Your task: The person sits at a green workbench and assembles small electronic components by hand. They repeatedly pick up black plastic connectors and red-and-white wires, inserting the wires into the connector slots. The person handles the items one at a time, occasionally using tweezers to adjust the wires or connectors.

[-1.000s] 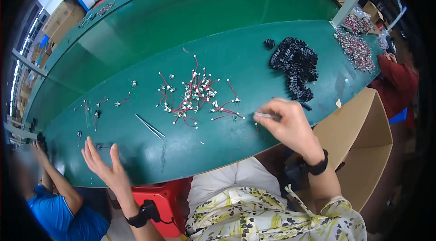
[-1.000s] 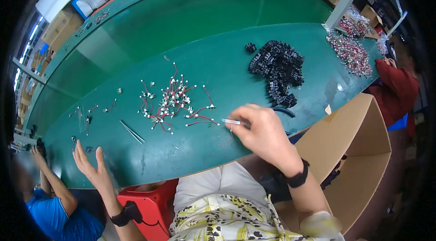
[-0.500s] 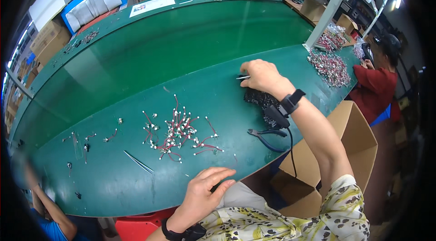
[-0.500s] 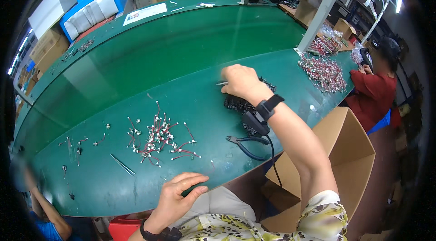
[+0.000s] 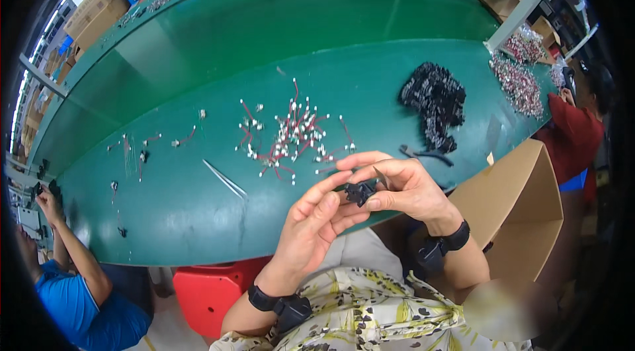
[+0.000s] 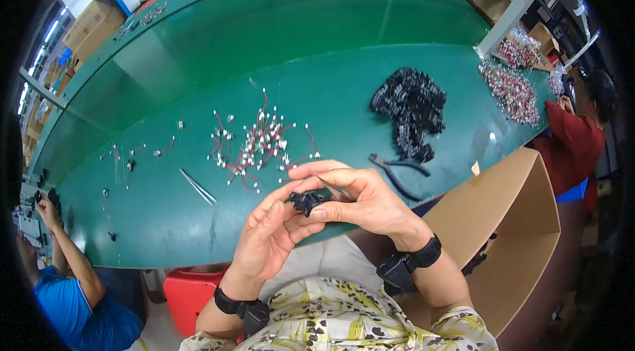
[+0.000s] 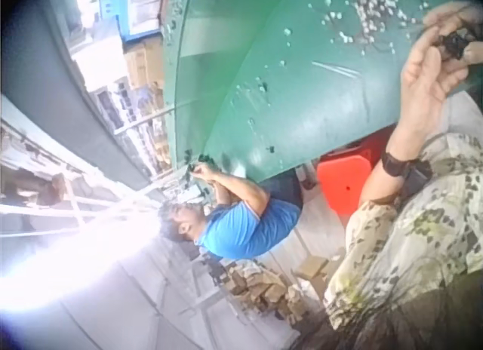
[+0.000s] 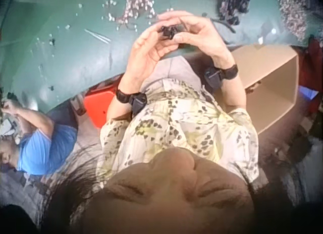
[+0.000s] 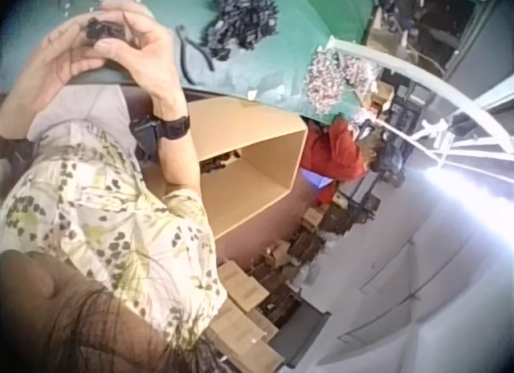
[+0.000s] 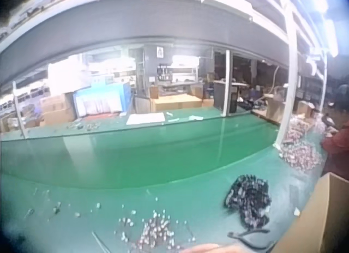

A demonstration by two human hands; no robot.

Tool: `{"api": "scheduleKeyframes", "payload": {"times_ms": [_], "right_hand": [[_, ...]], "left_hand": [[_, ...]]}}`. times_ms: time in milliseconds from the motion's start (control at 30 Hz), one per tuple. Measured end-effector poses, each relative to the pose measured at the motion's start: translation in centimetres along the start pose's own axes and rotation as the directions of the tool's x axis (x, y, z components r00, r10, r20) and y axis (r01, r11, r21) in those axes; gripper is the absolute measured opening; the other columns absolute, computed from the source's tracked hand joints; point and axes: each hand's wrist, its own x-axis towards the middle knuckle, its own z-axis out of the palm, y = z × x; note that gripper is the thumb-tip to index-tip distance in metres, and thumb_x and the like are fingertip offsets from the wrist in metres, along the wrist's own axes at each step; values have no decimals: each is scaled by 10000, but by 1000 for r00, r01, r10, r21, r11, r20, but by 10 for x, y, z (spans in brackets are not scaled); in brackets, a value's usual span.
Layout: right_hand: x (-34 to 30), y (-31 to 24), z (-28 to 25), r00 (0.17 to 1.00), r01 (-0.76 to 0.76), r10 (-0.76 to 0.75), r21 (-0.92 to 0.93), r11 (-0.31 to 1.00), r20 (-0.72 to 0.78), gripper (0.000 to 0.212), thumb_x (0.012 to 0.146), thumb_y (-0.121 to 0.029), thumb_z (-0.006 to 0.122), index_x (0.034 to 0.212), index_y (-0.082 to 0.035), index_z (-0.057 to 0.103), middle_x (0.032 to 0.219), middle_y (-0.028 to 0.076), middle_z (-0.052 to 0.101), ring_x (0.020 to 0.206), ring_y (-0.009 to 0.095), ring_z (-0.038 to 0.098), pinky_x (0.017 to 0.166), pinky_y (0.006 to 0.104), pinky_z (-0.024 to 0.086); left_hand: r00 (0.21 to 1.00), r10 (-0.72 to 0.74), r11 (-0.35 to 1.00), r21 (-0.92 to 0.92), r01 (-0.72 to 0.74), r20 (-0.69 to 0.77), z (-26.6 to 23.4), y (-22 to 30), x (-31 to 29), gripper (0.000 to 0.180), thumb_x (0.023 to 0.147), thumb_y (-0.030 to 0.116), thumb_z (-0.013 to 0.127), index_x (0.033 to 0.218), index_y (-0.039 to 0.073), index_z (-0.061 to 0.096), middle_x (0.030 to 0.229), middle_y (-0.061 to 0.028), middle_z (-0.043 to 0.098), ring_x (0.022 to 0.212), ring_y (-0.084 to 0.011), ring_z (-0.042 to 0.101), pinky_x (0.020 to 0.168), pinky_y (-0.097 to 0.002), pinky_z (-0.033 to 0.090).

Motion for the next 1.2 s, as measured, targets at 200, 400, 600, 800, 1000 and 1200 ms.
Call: {"api": "scheduleKeyframes", "payload": {"times_ms": [200, 400, 600, 800, 1000, 1200], "right_hand": [[-20, 32, 27, 995, -66, 71, 70, 995, -72, 369, 826, -5, 693, 1189, 0, 626, 1365, 104, 477, 1212, 178, 493, 980, 317, 448], [-26, 27, 39, 987, 17, -20, -20, 1000, -156, 333, 802, 16, 712, 1130, 9, 655, 1301, 86, 506, 1114, 143, 531, 901, 291, 484], [-29, 22, 39, 996, -57, 61, 52, 997, -69, 240, 832, -15, 695, 1071, 13, 685, 1266, 81, 516, 1115, 141, 519, 862, 281, 489], [-33, 16, 42, 987, -27, -2, -181, 983, -161, 265, 815, -61, 729, 1074, -16, 696, 1224, 73, 545, 1070, 140, 536, 820, 255, 487], [-36, 17, 38, 984, -2, -81, -461, 887, -160, 325, 757, -85, 788, 1070, -52, 705, 1152, 62, 587, 904, 116, 599, 690, 224, 502], [-35, 27, 40, 960, 138, -227, -435, 890, -161, 323, 758, -27, 768, 1075, -52, 710, 1101, 81, 610, 875, 124, 615, 673, 229, 511]], "left_hand": [[997, -42, 999, 24, 43, -60, -13, -10, -22, 394, 972, 199, 551, 1313, 15, 479, 1255, -108, 580, 1085, -204, 617, 942, -381, 536], [996, -64, 998, 22, 65, -60, -16, -9, -32, 387, 953, 162, 579, 1307, 34, 491, 1303, -104, 543, 1128, -200, 591, 962, -368, 525], [983, -172, 981, -73, 177, 69, -16, -5, -36, 427, 936, 130, 600, 1308, -26, 462, 1275, -120, 548, 1135, -207, 584, 999, -343, 496], [971, -212, 970, -95, 222, 106, -29, -13, -35, 412, 935, 165, 611, 1270, -42, 492, 1199, -117, 580, 1110, -203, 593, 962, -329, 514], [983, -178, 983, -40, 180, 55, -24, -18, -34, 422, 933, 210, 622, 1274, -8, 503, 1147, -111, 604, 1003, -190, 637, 890, -321, 552], [991, -116, 991, -59, 120, 70, -25, -23, -34, 338, 960, 81, 548, 1287, 5, 505, 1168, -104, 618, 991, -183, 644, 880, -319, 544]]}}
